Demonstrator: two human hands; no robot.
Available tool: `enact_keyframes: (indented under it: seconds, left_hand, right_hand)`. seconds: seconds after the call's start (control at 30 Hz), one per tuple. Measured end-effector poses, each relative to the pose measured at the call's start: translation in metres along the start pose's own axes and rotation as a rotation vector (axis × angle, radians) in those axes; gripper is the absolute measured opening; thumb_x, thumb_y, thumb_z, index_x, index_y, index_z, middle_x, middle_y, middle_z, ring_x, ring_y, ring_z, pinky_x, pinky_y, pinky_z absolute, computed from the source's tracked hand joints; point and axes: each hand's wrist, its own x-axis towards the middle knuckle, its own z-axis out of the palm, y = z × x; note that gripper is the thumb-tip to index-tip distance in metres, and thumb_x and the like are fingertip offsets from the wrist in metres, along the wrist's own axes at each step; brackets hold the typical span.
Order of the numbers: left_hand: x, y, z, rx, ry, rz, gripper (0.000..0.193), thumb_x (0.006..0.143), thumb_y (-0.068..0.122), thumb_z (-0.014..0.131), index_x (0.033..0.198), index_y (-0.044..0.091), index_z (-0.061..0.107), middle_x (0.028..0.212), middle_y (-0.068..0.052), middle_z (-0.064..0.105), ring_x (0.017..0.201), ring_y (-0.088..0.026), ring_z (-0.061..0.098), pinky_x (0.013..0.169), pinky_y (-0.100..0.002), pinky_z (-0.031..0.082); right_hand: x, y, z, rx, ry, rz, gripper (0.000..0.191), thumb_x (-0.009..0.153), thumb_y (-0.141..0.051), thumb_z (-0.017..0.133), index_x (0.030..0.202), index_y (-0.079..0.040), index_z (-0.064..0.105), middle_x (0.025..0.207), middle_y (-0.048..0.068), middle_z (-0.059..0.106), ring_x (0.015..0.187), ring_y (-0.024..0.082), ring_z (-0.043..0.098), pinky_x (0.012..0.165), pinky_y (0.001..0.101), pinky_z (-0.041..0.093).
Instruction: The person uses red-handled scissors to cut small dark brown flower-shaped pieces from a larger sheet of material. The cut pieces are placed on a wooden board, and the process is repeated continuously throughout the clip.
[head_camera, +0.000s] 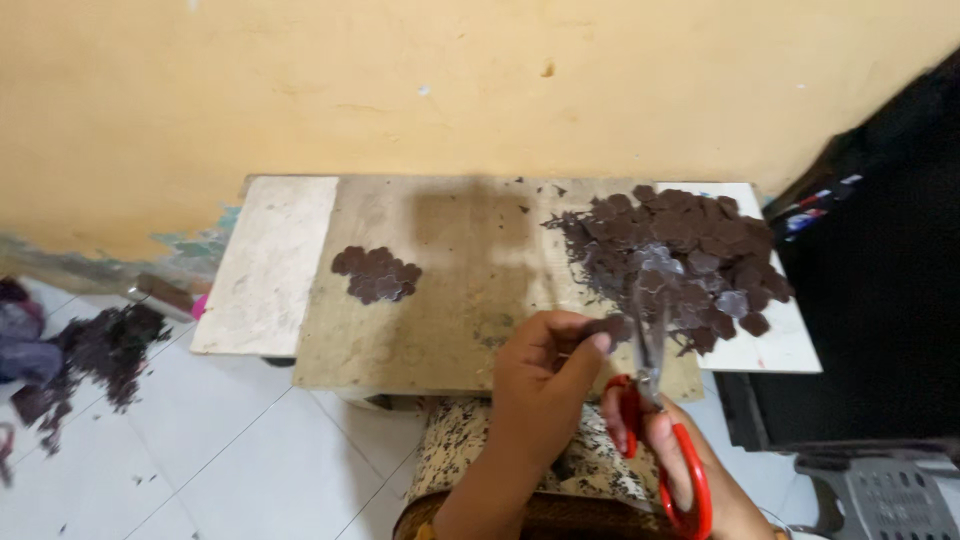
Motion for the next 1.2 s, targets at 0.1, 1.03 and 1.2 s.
enact_keyframes:
  seconds: [0.1, 1.03, 1.2]
  left_hand:
    - [0.015, -0.029, -0.014, 0.050, 0.058, -0.015, 0.011, 0.100, 0.008, 0.067, 0.106, 0.000, 0.066, 0.094, -0.002, 0.071, 0.085, -0.008, 0.065, 0.078, -0.023, 0.054]
    - [0.091, -0.043, -0.209, 1.446, 0.555, -0.644, 0.144, 0.071, 0.074, 0.077, 0.160, 0.008, -0.015, 0.163, -0.029, -0.024, 0.150, -0.046, -0.025, 0.123, -0.058, -0.007]
    - [0.118, -0.048, -0.230, 1.625, 0.627, -0.382, 0.124, 0.068, 0.085, 0.066, 0.163, 0.027, 0.013, 0.166, -0.028, -0.013, 0.147, -0.054, -0.019, 0.117, -0.069, -0.007]
  right_hand:
    - [0.014, 0.046, -0.007, 0.217, 0.074, 0.015, 0.074, 0.097, -0.070, 0.028, 0.094, -0.001, 0.056, 0.080, 0.006, 0.048, 0.071, 0.020, 0.046, 0.067, 0.0341, 0.038]
    - [0.028, 0.183, 0.015, -0.275, 0.345, 0.005, 0.058, 0.092, -0.060, 0.056, 0.105, -0.004, 0.063, 0.076, 0.001, 0.057, 0.065, 0.009, 0.050, 0.060, 0.0262, 0.041]
    - [0.030, 0.194, 0.016, -0.138, 0.360, -0.126, 0.071, 0.085, -0.065, 0.064, 0.118, -0.003, 0.057, 0.088, 0.002, 0.062, 0.078, 0.010, 0.057, 0.068, 0.0260, 0.046]
